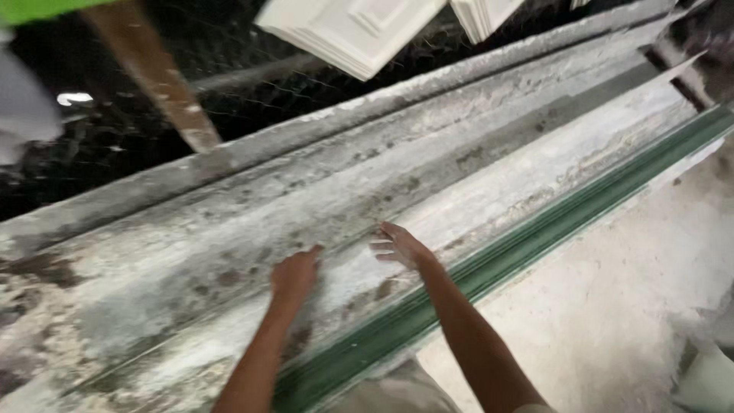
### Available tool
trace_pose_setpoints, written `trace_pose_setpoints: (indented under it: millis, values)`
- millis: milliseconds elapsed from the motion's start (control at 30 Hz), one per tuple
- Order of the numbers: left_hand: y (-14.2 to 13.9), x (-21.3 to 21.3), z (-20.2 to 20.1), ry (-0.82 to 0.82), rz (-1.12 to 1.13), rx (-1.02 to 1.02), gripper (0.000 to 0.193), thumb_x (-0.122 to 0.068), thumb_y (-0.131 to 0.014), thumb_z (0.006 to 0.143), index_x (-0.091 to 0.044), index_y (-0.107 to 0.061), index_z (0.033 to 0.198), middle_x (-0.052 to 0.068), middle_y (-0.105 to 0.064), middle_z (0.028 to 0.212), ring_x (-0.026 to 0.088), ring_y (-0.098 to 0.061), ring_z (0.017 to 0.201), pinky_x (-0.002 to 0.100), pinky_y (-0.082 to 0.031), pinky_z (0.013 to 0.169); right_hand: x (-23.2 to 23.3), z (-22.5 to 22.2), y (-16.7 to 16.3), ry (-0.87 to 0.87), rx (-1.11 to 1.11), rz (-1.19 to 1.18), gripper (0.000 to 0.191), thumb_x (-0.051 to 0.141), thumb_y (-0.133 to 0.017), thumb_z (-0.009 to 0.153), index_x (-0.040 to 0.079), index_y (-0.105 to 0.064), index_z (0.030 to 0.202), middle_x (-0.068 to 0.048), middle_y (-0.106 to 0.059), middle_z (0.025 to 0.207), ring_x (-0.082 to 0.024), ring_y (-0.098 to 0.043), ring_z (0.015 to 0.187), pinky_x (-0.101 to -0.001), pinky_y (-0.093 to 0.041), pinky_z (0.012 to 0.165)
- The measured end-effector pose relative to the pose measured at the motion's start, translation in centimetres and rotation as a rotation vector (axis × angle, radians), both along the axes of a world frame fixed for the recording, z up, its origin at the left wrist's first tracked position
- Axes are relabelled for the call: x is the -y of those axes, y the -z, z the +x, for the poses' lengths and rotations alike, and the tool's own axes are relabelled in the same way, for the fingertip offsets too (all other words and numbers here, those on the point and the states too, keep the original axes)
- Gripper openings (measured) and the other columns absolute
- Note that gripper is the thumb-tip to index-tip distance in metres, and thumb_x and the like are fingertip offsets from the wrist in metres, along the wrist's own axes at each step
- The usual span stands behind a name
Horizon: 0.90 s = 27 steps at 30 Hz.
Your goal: The person carries long decorative plaster cornice moldings one at a time and leans them against a rack, then brushes and wipes accumulated plaster dust off a large flat mold surface using a brush and an orange sponge, working along its length.
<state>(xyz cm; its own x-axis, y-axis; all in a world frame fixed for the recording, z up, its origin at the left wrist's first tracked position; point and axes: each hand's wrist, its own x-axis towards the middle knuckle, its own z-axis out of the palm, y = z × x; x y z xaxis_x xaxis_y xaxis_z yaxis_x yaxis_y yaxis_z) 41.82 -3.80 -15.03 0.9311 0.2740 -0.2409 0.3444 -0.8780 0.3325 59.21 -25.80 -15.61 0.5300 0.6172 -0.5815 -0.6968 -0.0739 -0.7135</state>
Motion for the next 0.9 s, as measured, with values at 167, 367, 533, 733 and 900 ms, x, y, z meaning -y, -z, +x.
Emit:
trace_pose_setpoints:
  millis: [167, 367, 533, 733, 900]
  values:
    - [2.9, 1.2, -1.4, 0.019, 0.171, -0.038, 0.045, -0.024, -0.062, 0.094, -0.029, -0.059, 0.139, 0.007, -0.073, 0.115, 0.032, -0.072, 0.092, 0.051, -0.058, 0.079, 14.9, 11.6, 1.9, 0.282, 0.287, 0.062, 0.064, 0.041, -0.072, 0.094, 0.013, -0.046, 0.145, -0.010, -0.051, 0.139, -0.034, -0.050, 0.122, -0.0569, -0.043, 0.096]
    - [4.4, 5.3, -5.6, 0.028, 0.322, 0.317, 0.048, -0.003, -0.058, 0.088, -0.018, -0.067, 0.133, 0.008, -0.073, 0.122, 0.030, -0.073, 0.098, 0.047, -0.061, 0.069, 23.1, 27.1, 2.1, 0.625, 0.417, -0.411, 0.055, 0.044, -0.071, 0.099, 0.011, -0.052, 0.139, -0.009, -0.058, 0.112, -0.024, -0.051, 0.092, -0.0468, -0.038, 0.070]
    - [3.0, 1.5, -2.3, -0.027, 0.390, 0.127, 0.032, -0.007, -0.055, 0.100, -0.019, -0.069, 0.127, 0.011, -0.075, 0.113, 0.025, -0.074, 0.083, 0.044, -0.061, 0.059, 19.1, 33.3, -1.0, 0.726, 0.414, -0.413, 0.036, 0.021, -0.075, 0.099, 0.010, -0.057, 0.129, -0.005, -0.066, 0.100, -0.017, -0.057, 0.080, -0.0379, -0.047, 0.059]
    - [0.3, -7.7, 5.1, 0.019, 0.604, 0.436, 0.024, -0.021, -0.066, 0.092, -0.014, -0.072, 0.114, 0.008, -0.076, 0.102, 0.024, -0.074, 0.083, 0.042, -0.060, 0.063, 12.9, 40.3, -2.1, 0.858, 0.395, -0.362, 0.053, 0.013, -0.063, 0.097, 0.010, -0.036, 0.142, -0.012, -0.054, 0.112, -0.022, -0.063, 0.088, -0.0393, -0.063, 0.069]
    - [1.0, -11.0, 8.9, -0.096, 0.678, 0.538, 0.021, -0.012, -0.066, 0.090, -0.018, -0.074, 0.108, 0.004, -0.074, 0.099, 0.024, -0.072, 0.087, 0.042, -0.058, 0.071, 6.3, 42.5, -0.5, 0.735, 0.459, -0.182, 0.060, 0.001, -0.060, 0.100, 0.006, -0.023, 0.148, -0.019, -0.053, 0.128, -0.029, -0.064, 0.096, -0.0477, -0.055, 0.077]
